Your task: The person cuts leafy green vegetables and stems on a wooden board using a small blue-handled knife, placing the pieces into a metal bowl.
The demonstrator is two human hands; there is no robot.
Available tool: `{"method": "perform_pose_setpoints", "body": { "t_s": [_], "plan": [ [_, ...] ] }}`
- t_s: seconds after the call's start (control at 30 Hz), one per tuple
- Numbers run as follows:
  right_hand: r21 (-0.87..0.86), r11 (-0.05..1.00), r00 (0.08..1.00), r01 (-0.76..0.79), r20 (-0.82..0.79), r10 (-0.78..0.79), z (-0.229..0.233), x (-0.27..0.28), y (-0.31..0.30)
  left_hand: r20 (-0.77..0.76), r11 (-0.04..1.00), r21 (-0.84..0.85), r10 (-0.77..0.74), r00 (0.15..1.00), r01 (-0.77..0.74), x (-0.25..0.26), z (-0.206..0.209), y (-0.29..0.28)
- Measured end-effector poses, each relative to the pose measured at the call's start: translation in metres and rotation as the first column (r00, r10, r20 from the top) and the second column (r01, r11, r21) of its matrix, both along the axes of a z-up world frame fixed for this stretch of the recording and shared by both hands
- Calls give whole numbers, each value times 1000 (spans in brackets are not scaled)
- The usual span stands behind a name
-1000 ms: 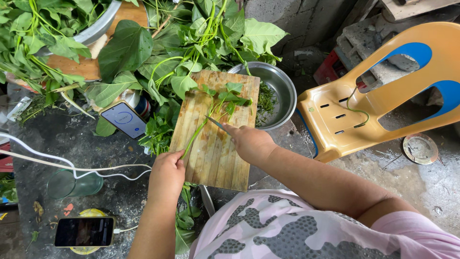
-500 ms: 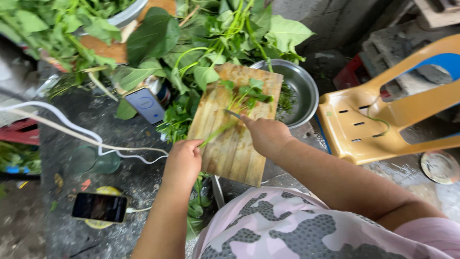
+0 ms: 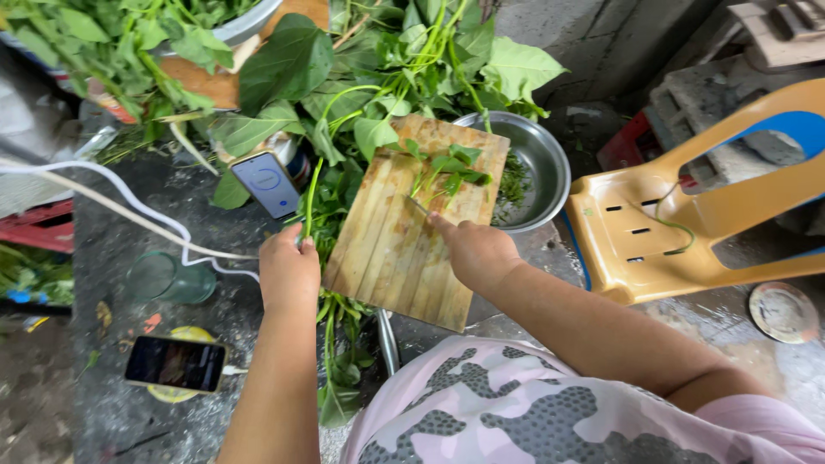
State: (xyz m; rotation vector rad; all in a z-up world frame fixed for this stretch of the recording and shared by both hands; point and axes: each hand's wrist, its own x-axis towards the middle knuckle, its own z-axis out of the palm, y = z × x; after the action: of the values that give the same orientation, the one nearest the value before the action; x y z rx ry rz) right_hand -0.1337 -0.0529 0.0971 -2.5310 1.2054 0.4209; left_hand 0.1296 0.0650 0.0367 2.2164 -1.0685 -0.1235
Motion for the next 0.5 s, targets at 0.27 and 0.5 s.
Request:
{"method": "perform_pose_setpoints", "body": {
  "t_s": [0.27, 0.5],
  "plan": [
    [143, 935, 815, 326, 458, -354, -29, -54, 18, 75, 937, 59, -348, 934, 344, -78, 13, -69],
    [276, 865, 555, 419, 676, -485, -55, -91, 11, -3, 809, 509, -338, 941, 293, -145, 16, -150]
  ]
}}
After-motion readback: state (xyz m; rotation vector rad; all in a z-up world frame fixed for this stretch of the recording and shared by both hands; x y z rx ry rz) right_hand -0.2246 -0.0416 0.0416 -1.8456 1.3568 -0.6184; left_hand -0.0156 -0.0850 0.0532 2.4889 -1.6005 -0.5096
